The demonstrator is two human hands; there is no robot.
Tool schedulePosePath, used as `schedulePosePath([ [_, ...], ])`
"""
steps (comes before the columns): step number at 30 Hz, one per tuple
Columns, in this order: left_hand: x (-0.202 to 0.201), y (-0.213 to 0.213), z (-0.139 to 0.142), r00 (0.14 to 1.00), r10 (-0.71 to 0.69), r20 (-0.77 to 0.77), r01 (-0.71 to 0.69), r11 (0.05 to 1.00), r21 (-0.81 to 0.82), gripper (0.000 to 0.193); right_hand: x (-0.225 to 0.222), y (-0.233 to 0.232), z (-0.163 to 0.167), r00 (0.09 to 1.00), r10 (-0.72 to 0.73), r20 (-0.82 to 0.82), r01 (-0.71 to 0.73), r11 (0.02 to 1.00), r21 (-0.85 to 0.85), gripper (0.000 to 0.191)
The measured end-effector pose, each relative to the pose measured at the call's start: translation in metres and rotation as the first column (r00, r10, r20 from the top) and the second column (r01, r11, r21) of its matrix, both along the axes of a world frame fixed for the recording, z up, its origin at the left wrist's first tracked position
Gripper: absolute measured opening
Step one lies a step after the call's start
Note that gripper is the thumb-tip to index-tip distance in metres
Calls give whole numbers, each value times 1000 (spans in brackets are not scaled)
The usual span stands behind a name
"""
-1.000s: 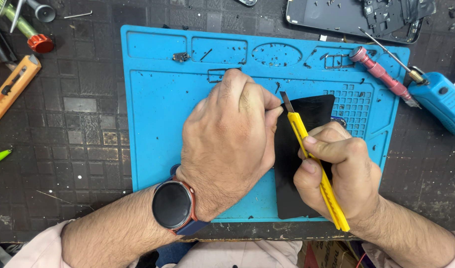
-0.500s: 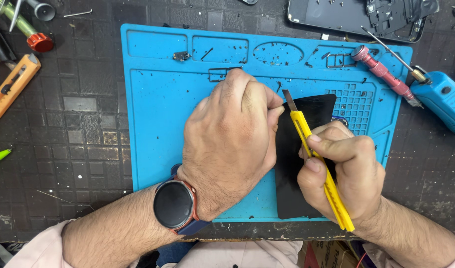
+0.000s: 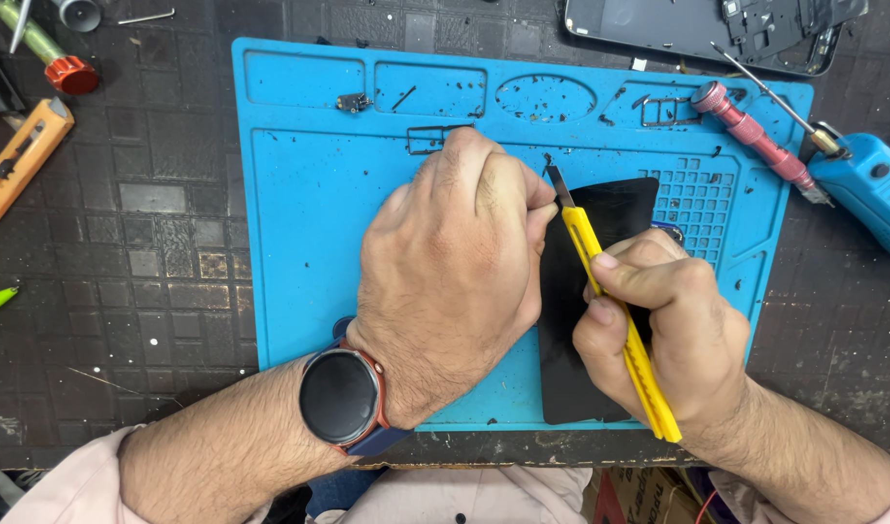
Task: The person pries the screen off a blue smartphone on a blue silicone repair mat, first cutting along the edge with a yellow utility knife and then working a metal pry blade around the frame to separate the display. They use tweezers to lift small pieces of the old screen and adhesive from the phone frame.
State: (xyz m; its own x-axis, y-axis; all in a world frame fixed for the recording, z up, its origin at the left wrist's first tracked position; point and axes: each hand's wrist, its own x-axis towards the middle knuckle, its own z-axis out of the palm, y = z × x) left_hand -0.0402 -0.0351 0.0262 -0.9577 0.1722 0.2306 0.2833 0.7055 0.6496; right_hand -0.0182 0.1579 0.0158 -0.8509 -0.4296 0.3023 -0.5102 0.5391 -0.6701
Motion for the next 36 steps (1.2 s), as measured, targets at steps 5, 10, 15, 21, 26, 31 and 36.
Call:
schedulePosePath([
  [5, 1, 0, -1, 1000, 3, -4, -3, 1000, -12, 17, 1, -3, 2, 1000, 6, -22, -6, 1000, 18, 17],
  [10, 2, 0, -3, 1000, 6, -8, -7, 1000, -26, 18, 1, -5, 3, 999, 34, -36, -32, 998, 45, 19],
  [15, 1, -1, -5, 1000, -2, -19, 1, 1000, -19, 18, 0, -6, 3, 999, 40, -27, -38, 996, 84, 20],
  [21, 2, 1, -5, 1000, 9, -12, -9, 999, -40, 19, 0, -4, 1, 999, 27, 25, -28, 999, 25, 19],
  [26, 4, 2, -2, 1000, 5, -18, -5, 1000, 14, 20, 3, 3, 0, 997, 1, 81, 2, 999, -37, 18],
  [31, 3, 6, 0, 999, 27, -35, -26, 999, 27, 20, 8, 8, 0, 992, -21, 126, 31, 996, -82, 19],
  [36, 4, 8, 4, 999, 46, 9, -46, 998, 37, 19, 13, 12, 2, 992, -17, 127, 27, 997, -79, 19],
])
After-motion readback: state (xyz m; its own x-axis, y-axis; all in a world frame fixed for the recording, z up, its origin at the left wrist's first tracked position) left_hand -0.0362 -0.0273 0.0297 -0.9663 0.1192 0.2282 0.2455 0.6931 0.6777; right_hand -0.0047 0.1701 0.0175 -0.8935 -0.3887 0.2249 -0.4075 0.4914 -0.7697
